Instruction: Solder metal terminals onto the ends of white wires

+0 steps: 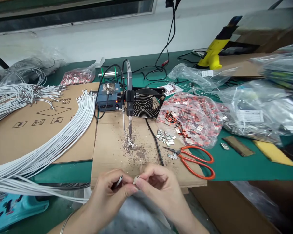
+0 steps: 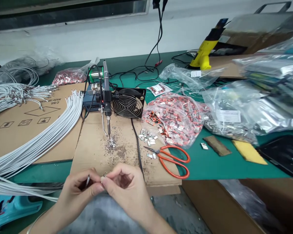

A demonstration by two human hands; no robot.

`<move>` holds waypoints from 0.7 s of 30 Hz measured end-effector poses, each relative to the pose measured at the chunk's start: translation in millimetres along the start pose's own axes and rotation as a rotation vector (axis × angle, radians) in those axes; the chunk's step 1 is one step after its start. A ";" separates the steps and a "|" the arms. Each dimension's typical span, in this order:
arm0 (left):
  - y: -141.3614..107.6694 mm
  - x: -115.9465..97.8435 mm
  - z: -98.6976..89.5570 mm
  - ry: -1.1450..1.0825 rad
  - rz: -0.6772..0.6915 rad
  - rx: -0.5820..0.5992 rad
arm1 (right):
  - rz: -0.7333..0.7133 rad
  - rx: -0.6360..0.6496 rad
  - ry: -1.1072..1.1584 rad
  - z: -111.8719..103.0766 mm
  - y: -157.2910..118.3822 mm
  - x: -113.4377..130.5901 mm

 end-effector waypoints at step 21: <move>-5.5 -0.4 -22.1 -0.260 -0.201 -0.440 | -0.195 0.084 -1.329 -89.5 57.4 50.4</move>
Point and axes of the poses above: each hand's wrist, its own y-axis towards the middle knuckle, its own z-axis out of the palm, x = y × z, the point moved 3 cm from there along y, towards the middle knuckle, and after that the axes turned 11 degrees about -z, right-handed, at the moved point
